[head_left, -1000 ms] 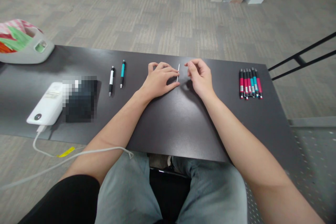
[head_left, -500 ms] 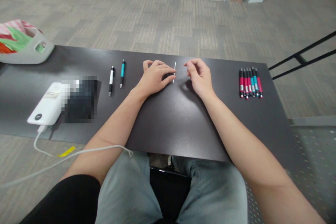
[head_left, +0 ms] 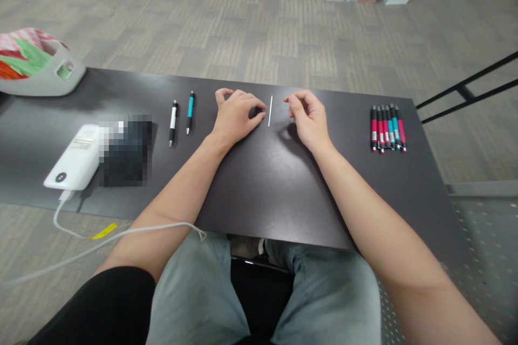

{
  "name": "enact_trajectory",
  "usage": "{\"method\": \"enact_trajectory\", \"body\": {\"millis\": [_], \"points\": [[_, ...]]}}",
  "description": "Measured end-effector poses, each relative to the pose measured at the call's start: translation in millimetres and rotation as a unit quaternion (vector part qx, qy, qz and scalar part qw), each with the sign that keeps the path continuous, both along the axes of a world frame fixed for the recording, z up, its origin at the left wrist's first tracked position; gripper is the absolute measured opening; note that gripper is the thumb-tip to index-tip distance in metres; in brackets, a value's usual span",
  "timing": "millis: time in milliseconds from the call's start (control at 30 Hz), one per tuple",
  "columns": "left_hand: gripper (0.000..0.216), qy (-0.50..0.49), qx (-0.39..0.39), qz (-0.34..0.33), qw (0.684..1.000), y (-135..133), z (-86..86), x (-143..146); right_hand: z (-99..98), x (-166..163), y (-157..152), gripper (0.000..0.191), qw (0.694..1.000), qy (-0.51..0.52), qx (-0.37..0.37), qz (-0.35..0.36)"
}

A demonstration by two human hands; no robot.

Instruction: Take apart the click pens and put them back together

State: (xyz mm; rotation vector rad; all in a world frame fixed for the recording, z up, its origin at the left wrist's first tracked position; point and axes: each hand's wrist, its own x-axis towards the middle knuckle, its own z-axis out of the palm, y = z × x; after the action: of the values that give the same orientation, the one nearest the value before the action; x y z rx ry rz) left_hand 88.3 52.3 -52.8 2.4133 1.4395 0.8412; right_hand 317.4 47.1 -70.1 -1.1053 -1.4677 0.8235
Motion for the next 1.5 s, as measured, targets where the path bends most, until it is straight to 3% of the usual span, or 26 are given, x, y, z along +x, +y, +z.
{"method": "enact_trajectory", "body": {"millis": [433,1133,1500], "points": [[0.021,0.009,-0.006,-0.011,1.000,-1,1.1,-1,-1.7,1,0,0.062,1.000,-0.006,0.006,0.004],[0.010,0.016,0.014,0.009,1.000,1,-4.1,-4,3.5,-2,-3,0.061,1.000,-0.002,-0.007,-0.002],[0.009,0.038,-0.010,0.023,0.999,-7,5.9,3,-4.7,1,3,0.066,1.000,-0.017,0.015,-0.004]]}}
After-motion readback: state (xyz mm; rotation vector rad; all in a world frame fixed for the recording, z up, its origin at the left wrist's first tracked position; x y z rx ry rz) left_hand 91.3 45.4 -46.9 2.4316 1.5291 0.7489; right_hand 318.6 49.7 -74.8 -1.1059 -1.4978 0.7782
